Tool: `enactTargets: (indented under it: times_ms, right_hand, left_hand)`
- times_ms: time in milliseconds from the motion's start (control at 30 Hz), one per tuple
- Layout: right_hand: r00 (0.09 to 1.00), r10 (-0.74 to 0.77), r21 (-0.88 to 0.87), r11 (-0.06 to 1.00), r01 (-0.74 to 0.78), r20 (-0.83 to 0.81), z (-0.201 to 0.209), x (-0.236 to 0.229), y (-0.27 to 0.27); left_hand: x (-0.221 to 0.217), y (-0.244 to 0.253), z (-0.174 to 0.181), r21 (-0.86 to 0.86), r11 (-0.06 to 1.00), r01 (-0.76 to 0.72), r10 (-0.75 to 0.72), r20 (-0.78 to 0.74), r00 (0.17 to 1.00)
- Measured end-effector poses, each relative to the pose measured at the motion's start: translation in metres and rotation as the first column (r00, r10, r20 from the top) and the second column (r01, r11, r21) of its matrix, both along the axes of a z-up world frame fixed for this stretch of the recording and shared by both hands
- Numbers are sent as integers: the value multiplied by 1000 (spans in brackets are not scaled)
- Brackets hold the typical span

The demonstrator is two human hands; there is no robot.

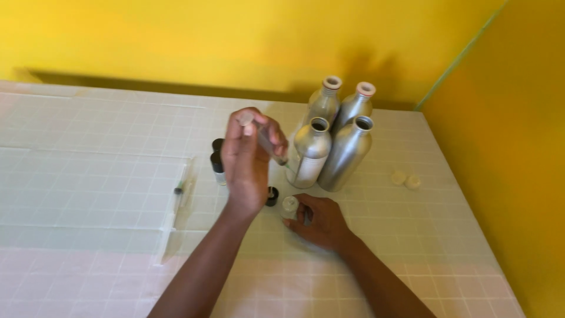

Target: Filling small glass vials with fragrance liquid from large aluminum bottles using a syringe.

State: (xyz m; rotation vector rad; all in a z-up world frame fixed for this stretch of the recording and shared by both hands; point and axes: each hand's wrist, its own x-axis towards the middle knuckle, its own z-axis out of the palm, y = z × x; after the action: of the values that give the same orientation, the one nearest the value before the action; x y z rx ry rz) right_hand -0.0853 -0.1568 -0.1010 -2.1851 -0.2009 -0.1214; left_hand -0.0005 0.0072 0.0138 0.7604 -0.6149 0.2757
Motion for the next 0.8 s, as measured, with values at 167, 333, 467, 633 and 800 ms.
enactTargets:
  times_ms: [167,333,467,633,800]
  right_hand:
    - [1000,-17,-38,999,18,23,5,-5,3]
    - [993,31,-33,999,-27,114,26,-12,8]
    - [998,7,6,1000,-8,66,24,-12,6]
    - [1000,2,-67,998,-4,-17,47,-14,12]
    - [1000,5,-46,999,-6,-17,33,-11,6]
  left_hand:
    - [15,11,33,-113,991,71,-73,-14,997]
    - [5,-20,83,-113,991,79,-51,233,971]
    - [10,-54,76,-186,981,52,5,295,955]
    - [22,-90,64,-279,947,156,-85,251,964]
    - [30,-108,59,-196,963,186,-133,254,958]
